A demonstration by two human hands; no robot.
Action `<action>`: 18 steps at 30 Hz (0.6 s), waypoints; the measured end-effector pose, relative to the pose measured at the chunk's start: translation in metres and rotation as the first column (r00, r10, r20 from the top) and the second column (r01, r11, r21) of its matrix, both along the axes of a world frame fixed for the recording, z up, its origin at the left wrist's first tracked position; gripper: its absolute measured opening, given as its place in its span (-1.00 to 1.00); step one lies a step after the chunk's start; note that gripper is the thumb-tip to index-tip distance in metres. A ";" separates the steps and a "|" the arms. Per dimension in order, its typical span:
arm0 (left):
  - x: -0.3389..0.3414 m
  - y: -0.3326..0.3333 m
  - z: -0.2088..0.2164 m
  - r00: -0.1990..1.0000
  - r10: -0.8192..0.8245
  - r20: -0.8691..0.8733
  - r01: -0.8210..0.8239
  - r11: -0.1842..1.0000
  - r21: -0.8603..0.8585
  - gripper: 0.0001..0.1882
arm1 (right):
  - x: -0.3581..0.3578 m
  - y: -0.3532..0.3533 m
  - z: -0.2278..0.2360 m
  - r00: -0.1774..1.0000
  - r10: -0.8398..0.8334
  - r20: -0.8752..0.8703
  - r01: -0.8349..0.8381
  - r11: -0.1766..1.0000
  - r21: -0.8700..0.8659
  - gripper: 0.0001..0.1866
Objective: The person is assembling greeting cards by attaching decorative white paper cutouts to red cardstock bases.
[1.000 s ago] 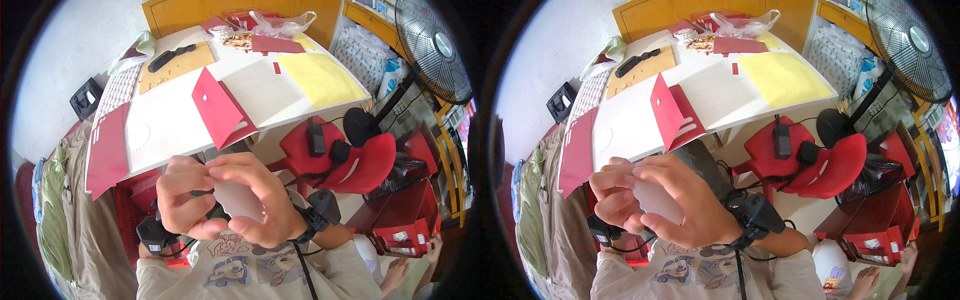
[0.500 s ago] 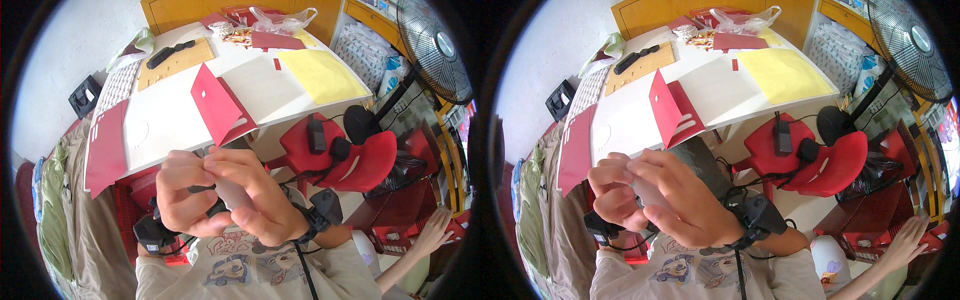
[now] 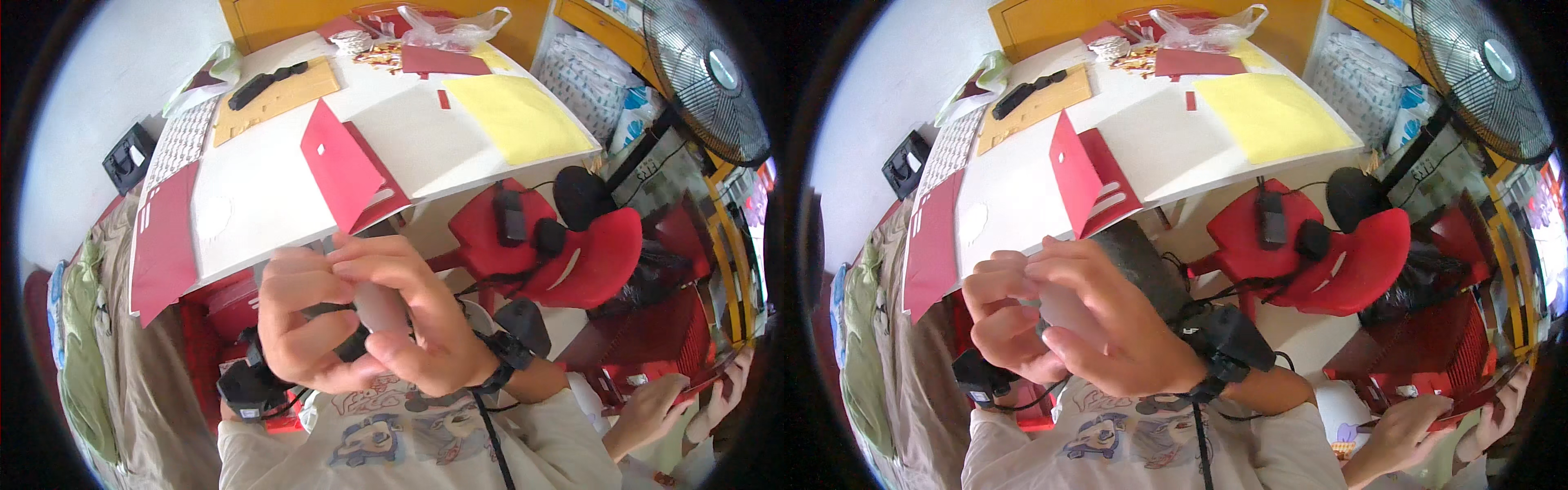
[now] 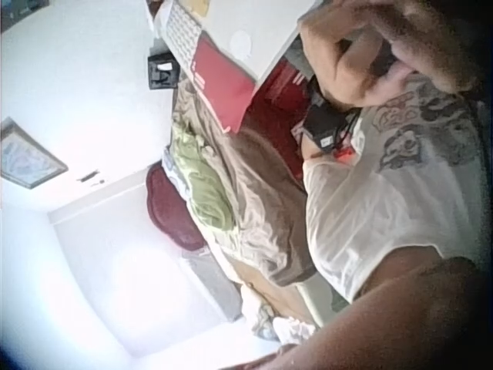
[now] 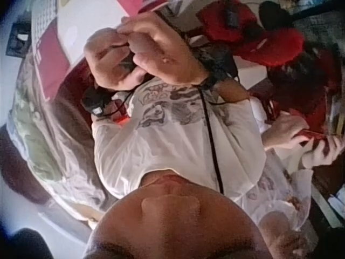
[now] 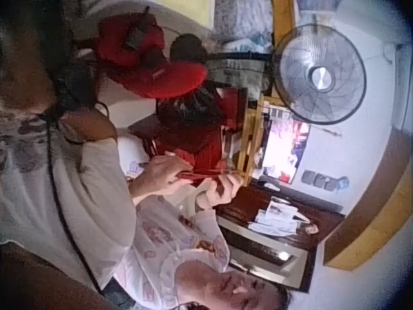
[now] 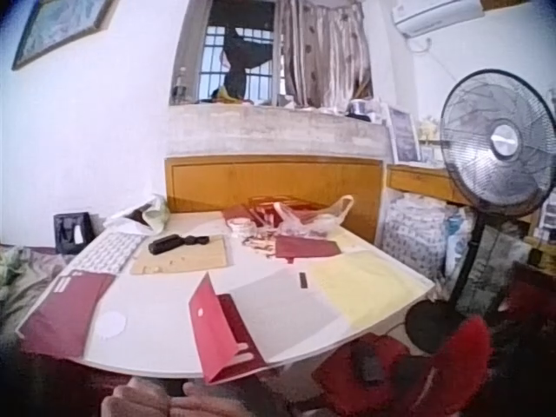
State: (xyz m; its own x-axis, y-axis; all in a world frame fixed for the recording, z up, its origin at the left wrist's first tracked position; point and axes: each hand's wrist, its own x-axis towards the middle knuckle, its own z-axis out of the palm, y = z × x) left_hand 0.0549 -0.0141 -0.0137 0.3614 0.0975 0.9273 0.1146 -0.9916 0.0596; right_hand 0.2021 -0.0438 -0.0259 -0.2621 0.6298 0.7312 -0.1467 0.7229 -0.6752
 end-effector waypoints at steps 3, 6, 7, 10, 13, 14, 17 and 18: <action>-0.003 0.002 -0.003 0.999 -0.040 -0.028 0.038 0.998 -0.041 -0.58 | 0.000 0.002 -0.003 0.999 -0.033 -0.002 0.033 0.999 -0.006 -0.56; -0.002 -0.002 -0.009 0.997 0.017 0.082 -0.010 0.997 -0.081 -0.57 | -0.005 0.001 -0.004 0.998 -0.005 -0.067 0.000 0.998 -0.066 -0.58; 0.000 0.000 -0.013 0.995 -0.007 0.099 0.019 0.993 -0.113 -0.56 | -0.003 0.002 -0.004 0.998 0.007 -0.067 -0.013 0.997 -0.075 -0.57; -0.001 -0.001 -0.011 0.999 -0.026 0.039 0.032 0.986 -0.161 -0.55 | -0.001 0.002 -0.003 0.994 -0.010 -0.107 0.002 0.998 -0.068 -0.62; -0.005 -0.002 -0.010 1.000 -0.016 -0.017 0.012 0.981 -0.195 -0.55 | -0.001 0.001 -0.002 0.987 -0.064 -0.149 0.059 0.998 -0.039 -0.66; -0.008 0.000 -0.010 0.999 -0.005 -0.037 -0.002 0.985 -0.171 -0.56 | -0.001 0.002 -0.003 0.988 -0.052 -0.146 0.049 0.998 -0.026 -0.65; -0.014 0.000 -0.012 0.996 -0.031 -0.083 0.014 0.981 -0.195 -0.56 | 0.003 0.003 -0.005 0.994 0.021 -0.111 -0.029 0.997 -0.077 -0.59; -0.017 -0.001 -0.014 0.994 -0.012 -0.105 -0.008 0.982 -0.187 -0.56 | 0.001 0.001 -0.005 0.993 0.021 -0.115 -0.030 0.996 -0.082 -0.59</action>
State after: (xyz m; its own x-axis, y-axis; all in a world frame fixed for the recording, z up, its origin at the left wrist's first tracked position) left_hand 0.0379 -0.0153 -0.0272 0.4560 0.2642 0.8499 0.1280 -0.9645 0.2311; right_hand 0.2036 -0.0429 -0.0312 -0.1966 0.6844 0.7021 -0.2441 0.6594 -0.7111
